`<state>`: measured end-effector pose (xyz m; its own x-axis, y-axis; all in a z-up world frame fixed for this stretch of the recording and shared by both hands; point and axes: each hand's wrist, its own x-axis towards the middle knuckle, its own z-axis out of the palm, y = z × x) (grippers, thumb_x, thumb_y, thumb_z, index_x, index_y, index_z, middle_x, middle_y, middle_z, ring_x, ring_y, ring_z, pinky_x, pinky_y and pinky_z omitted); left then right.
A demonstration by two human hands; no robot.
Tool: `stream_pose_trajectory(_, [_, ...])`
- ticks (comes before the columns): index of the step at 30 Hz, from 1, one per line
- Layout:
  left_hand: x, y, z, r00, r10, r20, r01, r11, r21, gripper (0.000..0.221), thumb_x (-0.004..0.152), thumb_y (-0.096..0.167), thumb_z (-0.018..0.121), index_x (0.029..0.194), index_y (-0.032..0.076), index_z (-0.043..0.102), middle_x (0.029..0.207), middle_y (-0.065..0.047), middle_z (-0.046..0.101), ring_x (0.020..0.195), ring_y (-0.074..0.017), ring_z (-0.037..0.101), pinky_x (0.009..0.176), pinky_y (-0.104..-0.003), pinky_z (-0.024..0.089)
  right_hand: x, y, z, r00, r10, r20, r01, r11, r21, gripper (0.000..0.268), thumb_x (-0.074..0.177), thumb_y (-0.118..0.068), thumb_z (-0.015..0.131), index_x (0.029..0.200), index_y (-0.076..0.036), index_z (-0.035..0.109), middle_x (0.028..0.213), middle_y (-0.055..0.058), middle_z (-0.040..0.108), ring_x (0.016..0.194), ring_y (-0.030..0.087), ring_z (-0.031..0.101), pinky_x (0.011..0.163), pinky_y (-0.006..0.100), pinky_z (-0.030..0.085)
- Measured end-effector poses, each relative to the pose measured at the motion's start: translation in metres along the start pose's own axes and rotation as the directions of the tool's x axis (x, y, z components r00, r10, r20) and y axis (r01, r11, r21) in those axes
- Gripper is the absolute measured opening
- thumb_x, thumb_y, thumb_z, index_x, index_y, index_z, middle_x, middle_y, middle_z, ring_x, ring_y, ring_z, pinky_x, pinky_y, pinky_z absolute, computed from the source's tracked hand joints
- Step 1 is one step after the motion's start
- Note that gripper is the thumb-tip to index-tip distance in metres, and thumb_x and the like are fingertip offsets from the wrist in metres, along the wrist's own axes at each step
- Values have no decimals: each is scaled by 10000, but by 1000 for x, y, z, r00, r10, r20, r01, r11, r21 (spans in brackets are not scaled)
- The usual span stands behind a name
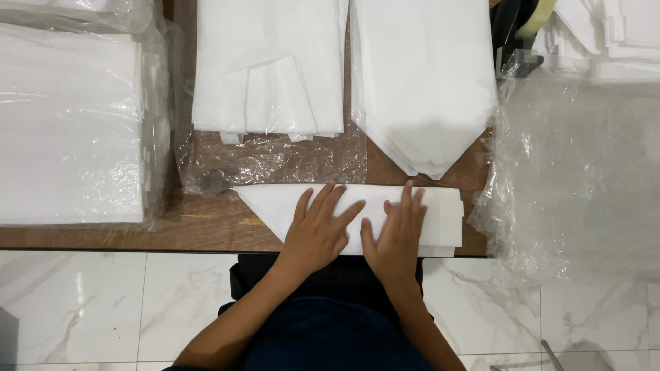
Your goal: The person folds white paper bags by hand on a wooden surface, flattening and creasing each bag before stacking it.
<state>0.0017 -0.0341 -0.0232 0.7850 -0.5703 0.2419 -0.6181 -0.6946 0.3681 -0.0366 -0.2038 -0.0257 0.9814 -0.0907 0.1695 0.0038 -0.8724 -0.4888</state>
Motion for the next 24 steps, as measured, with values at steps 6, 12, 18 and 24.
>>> stream_pose_trajectory(6, [-4, -6, -5, 976, -170, 138, 169, 985, 18, 630, 932, 413, 450, 1549, 373, 327, 1638, -169, 197, 1502, -426, 149, 1166, -601, 149, 1, -7, -2, 996, 66, 57, -54, 978, -200, 571, 940, -366, 498, 1459, -146, 407, 1623, 228, 177, 1488, 492, 29, 961, 849, -41])
stream_pose_trajectory(12, [-12, -20, -7, 923, -344, 175, 330, 938, 104, 850, 815, 789, 489, 1553, 422, 283, 1662, -159, 63, 1500, -455, -53, 1129, -672, -20, 5, 4, -17, 962, 249, 109, -207, 931, -300, 745, 900, -569, 549, 1542, -266, 323, 1638, 207, 104, 1488, 474, 66, 984, 821, 69])
stream_pose_trajectory(18, [-22, -37, -19, 894, -394, 213, 393, 918, 49, 952, 765, 815, 551, 1563, 373, 281, 1652, -207, 30, 1489, -497, -21, 1181, -596, 60, 5, 27, -37, 957, 285, 57, -253, 913, -321, 799, 890, -669, 510, 1557, -268, 329, 1644, 190, 126, 1472, 501, 113, 1028, 788, 171])
stream_pose_trajectory(24, [-30, -55, -34, 907, -196, 372, 193, 980, 46, 1133, 587, 916, 607, 1549, 445, 239, 1653, -181, -15, 1450, -561, -69, 1174, -622, 65, -3, 45, -37, 956, 292, 31, -267, 909, -321, 844, 890, -713, 459, 1578, -249, 300, 1644, 197, 74, 1465, 514, 23, 1030, 782, 130])
